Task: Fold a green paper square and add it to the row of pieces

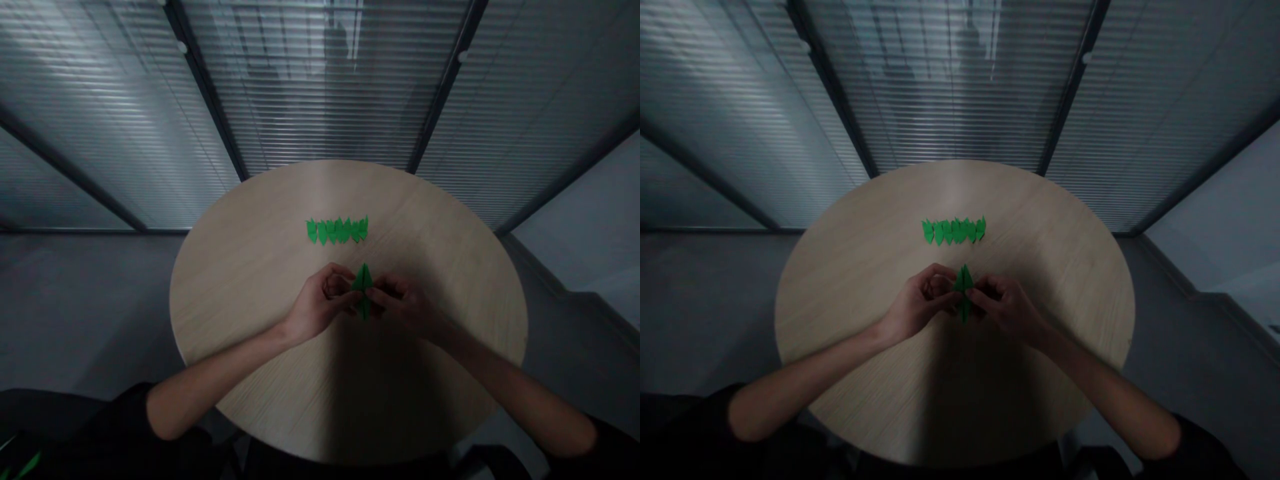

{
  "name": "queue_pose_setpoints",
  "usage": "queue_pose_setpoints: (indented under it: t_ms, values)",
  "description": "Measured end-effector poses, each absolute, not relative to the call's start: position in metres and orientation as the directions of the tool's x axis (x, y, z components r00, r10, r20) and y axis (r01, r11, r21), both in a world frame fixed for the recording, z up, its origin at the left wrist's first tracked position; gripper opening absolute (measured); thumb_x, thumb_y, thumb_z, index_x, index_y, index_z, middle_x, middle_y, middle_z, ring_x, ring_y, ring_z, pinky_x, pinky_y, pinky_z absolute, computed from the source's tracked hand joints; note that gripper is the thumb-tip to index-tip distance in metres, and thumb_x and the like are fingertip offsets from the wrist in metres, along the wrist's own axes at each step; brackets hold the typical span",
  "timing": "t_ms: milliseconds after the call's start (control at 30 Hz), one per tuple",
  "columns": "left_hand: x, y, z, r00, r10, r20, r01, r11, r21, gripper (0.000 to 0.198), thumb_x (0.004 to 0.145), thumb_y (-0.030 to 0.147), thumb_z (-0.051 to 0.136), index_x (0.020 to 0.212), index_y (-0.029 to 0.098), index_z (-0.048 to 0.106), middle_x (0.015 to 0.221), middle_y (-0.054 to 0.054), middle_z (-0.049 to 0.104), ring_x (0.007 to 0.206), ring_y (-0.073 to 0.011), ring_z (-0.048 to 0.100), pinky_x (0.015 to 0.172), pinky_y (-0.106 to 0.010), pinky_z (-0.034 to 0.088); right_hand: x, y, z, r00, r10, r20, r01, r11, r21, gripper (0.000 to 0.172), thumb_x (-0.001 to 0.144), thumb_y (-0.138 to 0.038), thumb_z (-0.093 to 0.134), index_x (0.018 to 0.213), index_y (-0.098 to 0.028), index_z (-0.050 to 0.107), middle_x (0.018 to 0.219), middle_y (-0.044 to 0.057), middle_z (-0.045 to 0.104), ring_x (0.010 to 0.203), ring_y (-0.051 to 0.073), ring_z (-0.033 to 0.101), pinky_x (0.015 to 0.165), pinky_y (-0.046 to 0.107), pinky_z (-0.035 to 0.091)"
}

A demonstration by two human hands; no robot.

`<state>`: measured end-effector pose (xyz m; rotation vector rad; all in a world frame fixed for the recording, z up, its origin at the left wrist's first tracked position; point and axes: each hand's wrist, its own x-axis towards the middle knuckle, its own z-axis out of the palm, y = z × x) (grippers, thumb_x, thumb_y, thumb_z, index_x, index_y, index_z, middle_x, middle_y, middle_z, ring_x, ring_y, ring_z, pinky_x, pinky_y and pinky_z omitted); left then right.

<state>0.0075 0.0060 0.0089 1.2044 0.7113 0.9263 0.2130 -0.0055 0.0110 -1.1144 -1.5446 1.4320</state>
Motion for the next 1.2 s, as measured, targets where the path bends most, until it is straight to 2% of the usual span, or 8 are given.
queue_pose_setpoints:
  t_ms: [233,433,700,800,967,1100,1200]
  values:
    - [0.008,0.005,0.01,0.463,0.886,0.008,-0.148,0.069,0.987,0.037,0.085,0.029,0.081,0.109,0.014,0.057,0.079,-0.001,0.072,0.066,-0.0133,0.071,0.06,-0.024,0.06,0.212,-0.007,0.012,-0.334,0.942,-0.017,0.134,0.03,-0.991,0.031,0.091,-0.046,0.07,0.083,-0.017,0.065,0.067,0.0,0.065,0.057,0.011,0.06,0.054,0.024,0.047]
    - [0.007,0.005,0.014,0.526,0.848,-0.067,-0.004,0.081,0.997,0.031,0.082,0.036,0.083,0.091,0.011,0.066,0.084,-0.006,0.073,0.07,-0.0141,0.07,0.063,-0.025,0.058,0.209,-0.009,0.012,-0.317,0.948,-0.032,0.157,0.019,-0.987,0.03,0.089,-0.046,0.071,0.08,-0.018,0.065,0.065,-0.001,0.065,0.056,0.011,0.059,0.053,0.023,0.047]
    - [0.007,0.002,0.011,0.49,0.871,0.013,-0.036,0.005,0.999,0.031,0.084,0.033,0.082,0.095,0.012,0.063,0.084,-0.004,0.072,0.069,-0.0131,0.07,0.06,-0.023,0.056,0.211,-0.006,0.015,-0.376,0.924,-0.073,0.136,-0.022,-0.99,0.039,0.09,-0.056,0.069,0.082,-0.018,0.064,0.068,0.001,0.065,0.058,0.012,0.061,0.055,0.025,0.05]
    - [0.007,0.002,0.014,0.514,0.858,0.019,-0.063,0.015,0.998,0.033,0.088,0.037,0.079,0.102,0.012,0.063,0.087,-0.006,0.073,0.071,-0.0142,0.071,0.063,-0.024,0.059,0.211,-0.005,0.016,-0.384,0.919,-0.089,0.086,-0.061,-0.994,0.043,0.091,-0.061,0.066,0.084,-0.019,0.064,0.07,0.0,0.063,0.06,0.012,0.06,0.055,0.025,0.05]
    - [0.007,0.001,0.018,0.544,0.836,0.071,-0.171,0.028,0.985,0.037,0.1,0.049,0.062,0.104,0.012,0.063,0.086,-0.008,0.072,0.074,-0.0167,0.072,0.065,-0.028,0.061,0.212,-0.007,0.017,-0.377,0.918,-0.127,-0.036,-0.151,-0.988,0.04,0.092,-0.059,0.067,0.086,-0.02,0.064,0.076,0.0,0.06,0.064,0.012,0.057,0.056,0.023,0.05]
    - [0.006,0.003,0.015,0.523,0.848,0.086,-0.157,-0.003,0.988,0.032,0.095,0.04,0.071,0.11,0.012,0.063,0.094,-0.008,0.07,0.075,-0.0151,0.069,0.065,-0.028,0.06,0.213,-0.009,0.02,-0.46,0.868,-0.189,-0.133,-0.278,-0.951,0.034,0.091,-0.054,0.071,0.092,-0.02,0.066,0.076,-0.001,0.057,0.06,0.011,0.053,0.052,0.023,0.05]
    - [0.005,0.005,0.014,0.539,0.834,0.12,-0.144,-0.049,0.988,0.029,0.093,0.035,0.074,0.112,0.014,0.066,0.112,-0.012,0.067,0.096,-0.0193,0.069,0.081,-0.031,0.06,0.212,-0.01,0.022,-0.567,0.794,-0.222,-0.151,-0.365,-0.919,0.029,0.091,-0.048,0.072,0.097,-0.02,0.067,0.072,-0.003,0.056,0.056,0.01,0.052,0.05,0.023,0.05]
